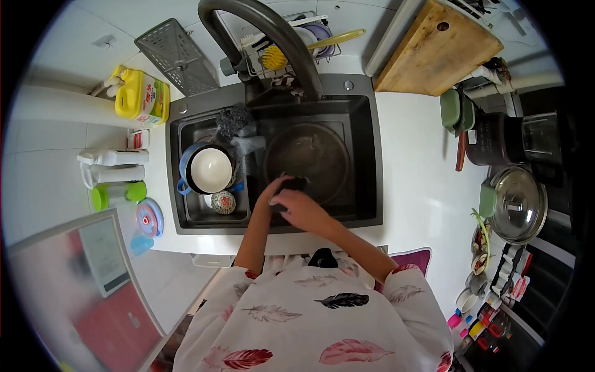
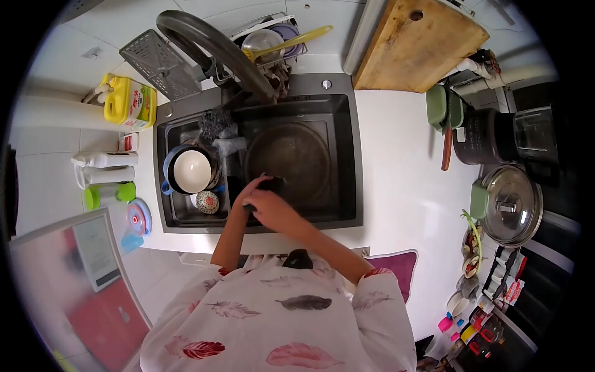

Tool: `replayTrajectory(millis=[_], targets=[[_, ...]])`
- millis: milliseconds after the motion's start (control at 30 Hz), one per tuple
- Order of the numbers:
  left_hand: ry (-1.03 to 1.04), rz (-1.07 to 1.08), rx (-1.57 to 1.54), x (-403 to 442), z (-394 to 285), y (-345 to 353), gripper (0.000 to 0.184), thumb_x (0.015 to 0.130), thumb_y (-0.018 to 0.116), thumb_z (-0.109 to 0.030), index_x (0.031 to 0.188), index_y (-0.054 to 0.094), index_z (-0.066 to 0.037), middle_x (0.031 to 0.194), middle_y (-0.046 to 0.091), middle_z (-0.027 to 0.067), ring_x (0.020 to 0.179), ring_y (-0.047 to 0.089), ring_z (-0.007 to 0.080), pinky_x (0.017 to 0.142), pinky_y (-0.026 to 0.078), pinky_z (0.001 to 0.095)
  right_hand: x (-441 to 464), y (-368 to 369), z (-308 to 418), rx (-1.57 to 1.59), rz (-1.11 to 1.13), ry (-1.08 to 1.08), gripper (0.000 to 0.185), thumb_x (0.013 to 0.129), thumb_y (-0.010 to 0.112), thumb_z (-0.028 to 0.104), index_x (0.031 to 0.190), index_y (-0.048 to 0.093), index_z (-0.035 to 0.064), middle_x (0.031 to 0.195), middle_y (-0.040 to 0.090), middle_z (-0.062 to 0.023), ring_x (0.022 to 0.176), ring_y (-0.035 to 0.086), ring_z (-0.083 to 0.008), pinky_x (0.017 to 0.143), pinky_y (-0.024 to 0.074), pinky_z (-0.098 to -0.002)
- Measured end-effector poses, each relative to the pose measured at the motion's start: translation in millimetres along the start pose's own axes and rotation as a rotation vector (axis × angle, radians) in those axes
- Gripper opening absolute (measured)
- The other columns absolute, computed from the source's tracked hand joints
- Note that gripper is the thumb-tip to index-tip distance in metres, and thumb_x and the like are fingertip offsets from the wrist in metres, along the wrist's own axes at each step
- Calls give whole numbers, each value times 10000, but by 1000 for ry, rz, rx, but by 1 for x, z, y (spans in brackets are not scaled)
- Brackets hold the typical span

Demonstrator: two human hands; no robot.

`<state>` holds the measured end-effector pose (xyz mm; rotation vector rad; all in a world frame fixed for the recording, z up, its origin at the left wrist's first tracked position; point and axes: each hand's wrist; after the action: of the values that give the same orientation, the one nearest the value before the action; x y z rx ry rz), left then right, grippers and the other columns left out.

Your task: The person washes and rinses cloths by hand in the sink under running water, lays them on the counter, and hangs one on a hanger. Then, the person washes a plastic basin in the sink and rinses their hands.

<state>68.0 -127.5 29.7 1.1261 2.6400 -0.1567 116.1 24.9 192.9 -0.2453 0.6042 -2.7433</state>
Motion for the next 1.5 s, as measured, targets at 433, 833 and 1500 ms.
replayTrajectory(millis=[433, 833, 1500], targets=[[-770, 72, -1038, 4, -82, 27, 349, 774, 541, -292, 1016, 520, -41, 959, 581, 70, 832, 569, 196, 762, 464, 360, -13, 29, -117, 1226, -614, 846, 286, 811, 483, 154, 1085, 461, 75, 976, 532, -93, 896, 520, -215, 773, 429, -303], [-932, 212, -865, 18, -59, 35, 248, 744, 494, -178, 926, 476, -10, 725, 527, 152, 669, 539, 249, 459, 427, 276, 9, 54, -147, 1019, -488, 772, 215, 761, 395, 25, 893, 564, 13, 823, 586, -101, 720, 553, -186, 632, 447, -309], [-868, 291, -916, 8, -109, 12, 232, 778, 521, -154, 927, 436, 3, 750, 488, 99, 610, 474, 144, 425, 372, 200, -20, -23, -77, -257, -40, 87, 688, 598, 615, 58, 1225, 337, 119, 1309, 234, -154, 1172, 309, -277, 878, 325, -413]])
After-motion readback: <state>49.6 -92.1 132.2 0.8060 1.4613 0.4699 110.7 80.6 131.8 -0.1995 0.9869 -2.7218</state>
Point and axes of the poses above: each hand's wrist, its own x-axis towards the middle knuckle, its own y-axis out of the palm, z = x × y
